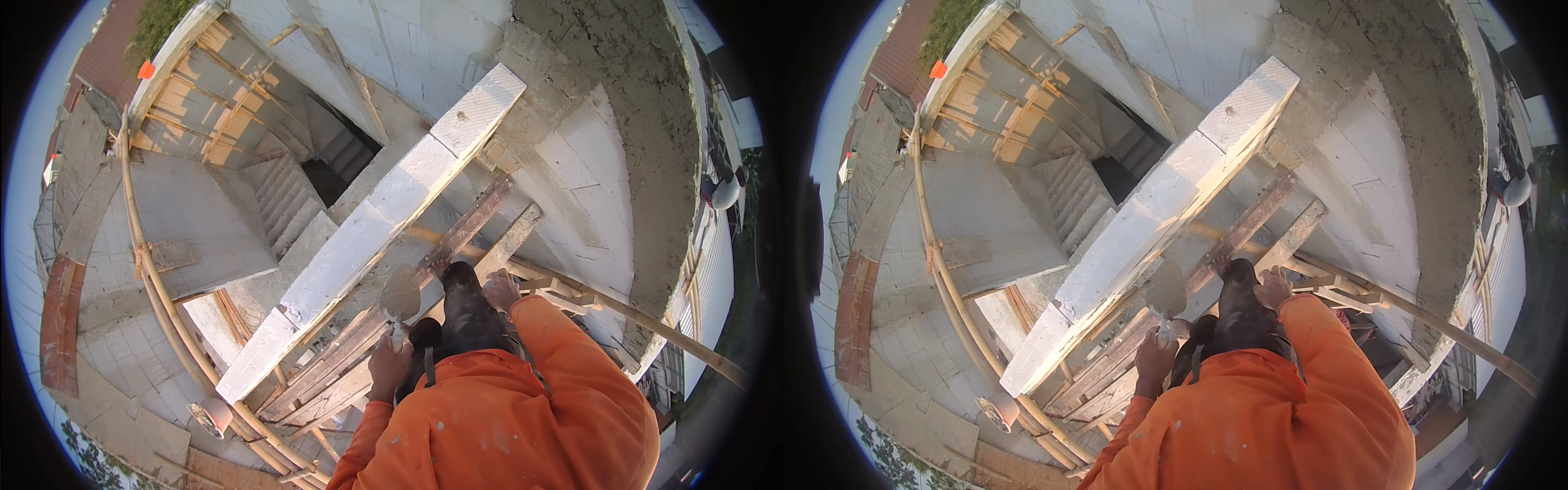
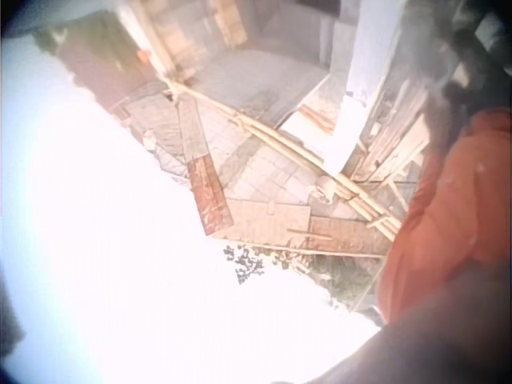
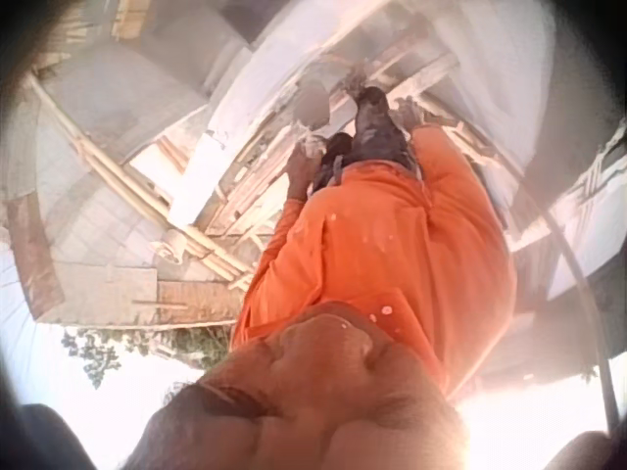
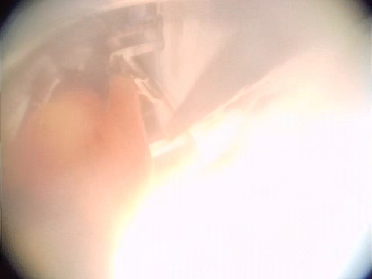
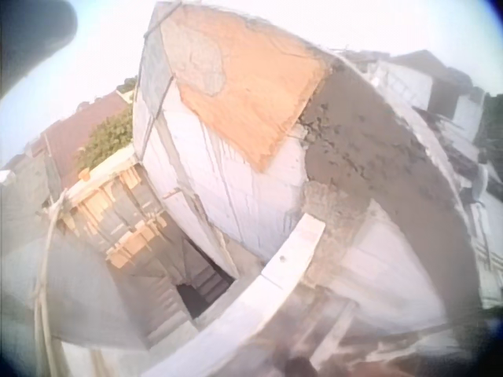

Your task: The person places a lightweight concrete block on a partially built wall, aligns it by tapping it with a hammer, and applies mortar to the joints with a trowel.

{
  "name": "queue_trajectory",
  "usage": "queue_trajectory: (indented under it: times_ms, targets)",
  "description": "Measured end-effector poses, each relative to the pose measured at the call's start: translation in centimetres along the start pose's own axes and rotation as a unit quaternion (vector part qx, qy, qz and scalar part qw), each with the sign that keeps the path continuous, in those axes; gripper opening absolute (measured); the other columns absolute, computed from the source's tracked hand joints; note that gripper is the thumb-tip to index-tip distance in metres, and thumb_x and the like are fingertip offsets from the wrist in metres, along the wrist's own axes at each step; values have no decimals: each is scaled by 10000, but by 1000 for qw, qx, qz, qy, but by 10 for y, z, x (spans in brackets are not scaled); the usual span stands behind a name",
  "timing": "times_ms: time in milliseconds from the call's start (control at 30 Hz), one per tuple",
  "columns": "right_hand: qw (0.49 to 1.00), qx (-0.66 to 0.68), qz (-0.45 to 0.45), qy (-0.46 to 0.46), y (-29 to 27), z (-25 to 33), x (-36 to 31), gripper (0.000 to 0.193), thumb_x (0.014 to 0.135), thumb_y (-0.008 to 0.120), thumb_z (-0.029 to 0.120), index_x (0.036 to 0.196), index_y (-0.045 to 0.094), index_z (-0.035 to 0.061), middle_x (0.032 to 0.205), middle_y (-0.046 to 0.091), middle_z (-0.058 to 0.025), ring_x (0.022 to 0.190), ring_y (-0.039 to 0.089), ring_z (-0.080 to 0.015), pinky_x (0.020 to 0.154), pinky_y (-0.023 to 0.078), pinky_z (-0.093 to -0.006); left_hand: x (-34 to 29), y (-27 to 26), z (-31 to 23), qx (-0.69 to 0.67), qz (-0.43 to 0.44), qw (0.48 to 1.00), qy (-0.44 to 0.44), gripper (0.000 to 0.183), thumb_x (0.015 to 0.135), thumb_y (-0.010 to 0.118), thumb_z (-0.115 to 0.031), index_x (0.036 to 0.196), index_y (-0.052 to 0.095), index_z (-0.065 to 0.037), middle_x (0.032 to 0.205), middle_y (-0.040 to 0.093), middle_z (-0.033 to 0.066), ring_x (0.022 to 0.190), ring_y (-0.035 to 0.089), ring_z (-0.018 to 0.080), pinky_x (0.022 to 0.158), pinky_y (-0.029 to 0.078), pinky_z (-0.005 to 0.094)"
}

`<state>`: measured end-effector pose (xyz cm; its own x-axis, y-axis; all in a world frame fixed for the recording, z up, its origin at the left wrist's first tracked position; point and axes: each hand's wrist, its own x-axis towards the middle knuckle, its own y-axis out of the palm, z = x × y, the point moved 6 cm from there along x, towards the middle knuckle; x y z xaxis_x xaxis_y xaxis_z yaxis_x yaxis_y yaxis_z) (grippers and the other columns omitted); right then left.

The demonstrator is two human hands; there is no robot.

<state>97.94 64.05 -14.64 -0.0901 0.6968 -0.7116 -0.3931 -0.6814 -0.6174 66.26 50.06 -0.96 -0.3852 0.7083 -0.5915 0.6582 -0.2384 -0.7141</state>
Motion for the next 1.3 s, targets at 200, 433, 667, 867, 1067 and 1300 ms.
queue_trajectory:
  times_ms: [200,433,667,867,1067,1300]
  targets:
    - [998,64,-8,2,52,-61,4,531,794,634,334,1258,597,77,1331,487,-176,1299,430,-382,1063,383,-501,67,17,-53,-3,96,990,103,541,790,712,-344,1173,605,23,1052,658,297,1013,649,426,835,508,498]
    - [999,11,17,44,85,-164,-28,492,794,657,286,1246,611,94,1315,515,-159,1263,473,-369,1051,411,-458,168,73,-99,94,122,988,12,580,781,711,-309,1235,564,21,1147,653,279,1115,623,419,962,487,493]
    - [1000,-14,-24,-8,58,-172,-25,315,825,642,239,1100,702,95,1263,566,-182,1215,487,-386,1043,404,-471,224,74,-15,89,87,983,-131,499,761,654,-246,1184,594,12,1195,635,285,1148,609,428,983,480,489]
    - [998,-32,-28,-47,43,-137,38,389,838,613,281,1141,665,42,1266,556,-208,1205,491,-394,1020,419,-469,99,5,138,36,47,965,-254,465,721,670,-237,1057,673,84,1059,676,313,1052,655,431,912,519,457]
    - [945,-184,-98,-252,12,-47,94,165,812,645,228,896,743,126,1015,688,-107,1034,611,-288,906,449,-468,-19,-76,133,-95,53,976,-191,527,675,806,-168,1116,618,51,835,677,161,640,674,252,534,555,392]
    - [866,-258,-96,-418,14,42,140,163,820,592,198,876,731,134,1079,701,-103,1104,591,-321,920,448,-480,4,-80,75,-210,-224,941,-139,459,797,687,-319,1096,622,23,890,686,226,827,671,375,749,502,458]
